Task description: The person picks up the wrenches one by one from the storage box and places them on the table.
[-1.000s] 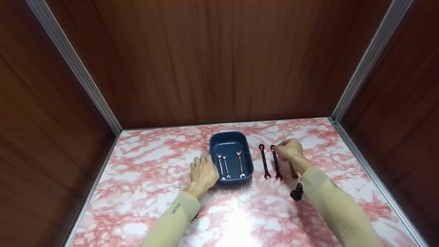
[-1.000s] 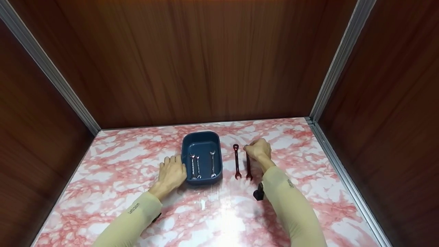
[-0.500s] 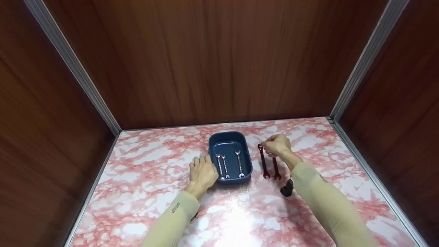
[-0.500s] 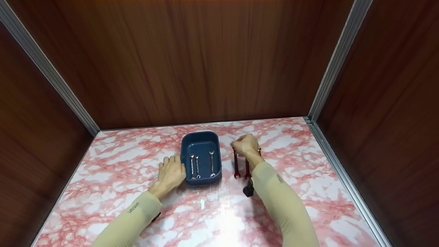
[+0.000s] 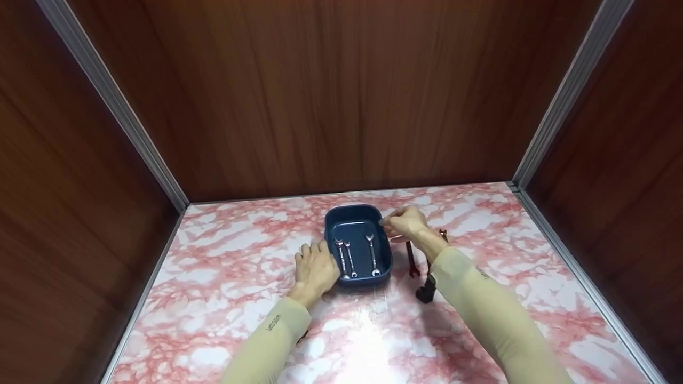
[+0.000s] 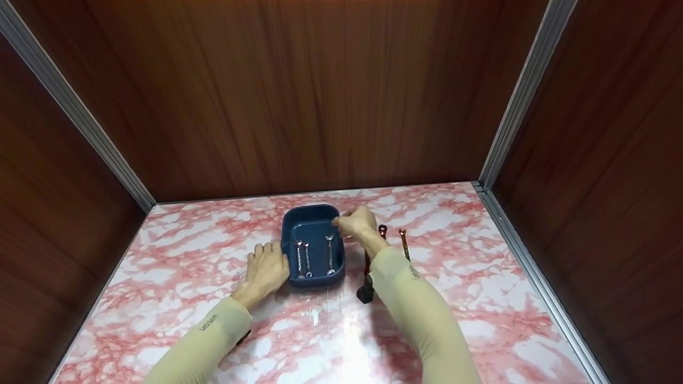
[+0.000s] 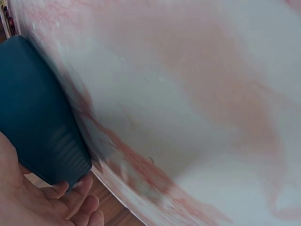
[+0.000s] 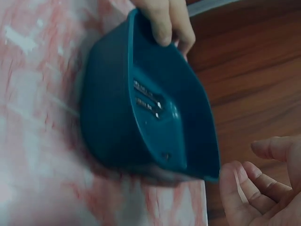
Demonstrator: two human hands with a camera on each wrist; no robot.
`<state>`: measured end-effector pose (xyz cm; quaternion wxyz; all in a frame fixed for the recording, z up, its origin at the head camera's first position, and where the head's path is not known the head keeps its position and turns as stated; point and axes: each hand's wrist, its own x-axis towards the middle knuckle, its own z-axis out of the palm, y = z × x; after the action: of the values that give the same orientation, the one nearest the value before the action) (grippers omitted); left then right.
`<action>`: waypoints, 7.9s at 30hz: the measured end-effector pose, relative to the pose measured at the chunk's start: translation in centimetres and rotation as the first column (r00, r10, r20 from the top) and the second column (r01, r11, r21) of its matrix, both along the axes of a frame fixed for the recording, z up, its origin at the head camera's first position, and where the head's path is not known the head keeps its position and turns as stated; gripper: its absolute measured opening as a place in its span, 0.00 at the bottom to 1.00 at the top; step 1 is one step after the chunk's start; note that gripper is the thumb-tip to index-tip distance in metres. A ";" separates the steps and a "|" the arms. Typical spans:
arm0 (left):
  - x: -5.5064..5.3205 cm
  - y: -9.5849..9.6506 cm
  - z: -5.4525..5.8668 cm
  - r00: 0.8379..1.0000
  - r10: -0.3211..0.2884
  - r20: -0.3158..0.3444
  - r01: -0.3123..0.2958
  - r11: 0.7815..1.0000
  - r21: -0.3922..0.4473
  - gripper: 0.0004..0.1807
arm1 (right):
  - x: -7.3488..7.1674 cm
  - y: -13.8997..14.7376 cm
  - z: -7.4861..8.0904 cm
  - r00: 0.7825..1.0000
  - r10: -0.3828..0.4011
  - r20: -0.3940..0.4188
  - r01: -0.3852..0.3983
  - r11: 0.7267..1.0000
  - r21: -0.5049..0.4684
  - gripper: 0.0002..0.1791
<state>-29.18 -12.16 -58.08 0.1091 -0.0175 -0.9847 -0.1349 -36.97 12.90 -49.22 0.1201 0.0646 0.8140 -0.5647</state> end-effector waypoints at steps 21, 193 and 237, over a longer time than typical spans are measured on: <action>-0.1 0.2 0.1 1.000 0.007 0.023 -0.007 1.000 0.004 0.18 | 0.3 -6.1 -1.5 0.997 0.077 0.011 -0.077 0.956 0.284 0.14; 0.0 0.6 0.0 1.000 -0.008 -0.029 0.007 1.000 -0.008 0.15 | 0.8 1.9 -3.1 0.983 0.096 0.155 -0.055 0.967 -0.247 0.03; 0.1 0.2 0.2 1.000 -0.007 -0.010 0.007 1.000 -0.014 0.18 | 1.0 14.8 -6.2 0.961 -0.113 0.250 0.173 0.957 -0.231 0.13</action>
<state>-29.12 -11.92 -57.90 0.1133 -0.0222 -0.9850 -0.1285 -36.00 27.73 -55.42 0.1811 0.1743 0.7092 -0.6587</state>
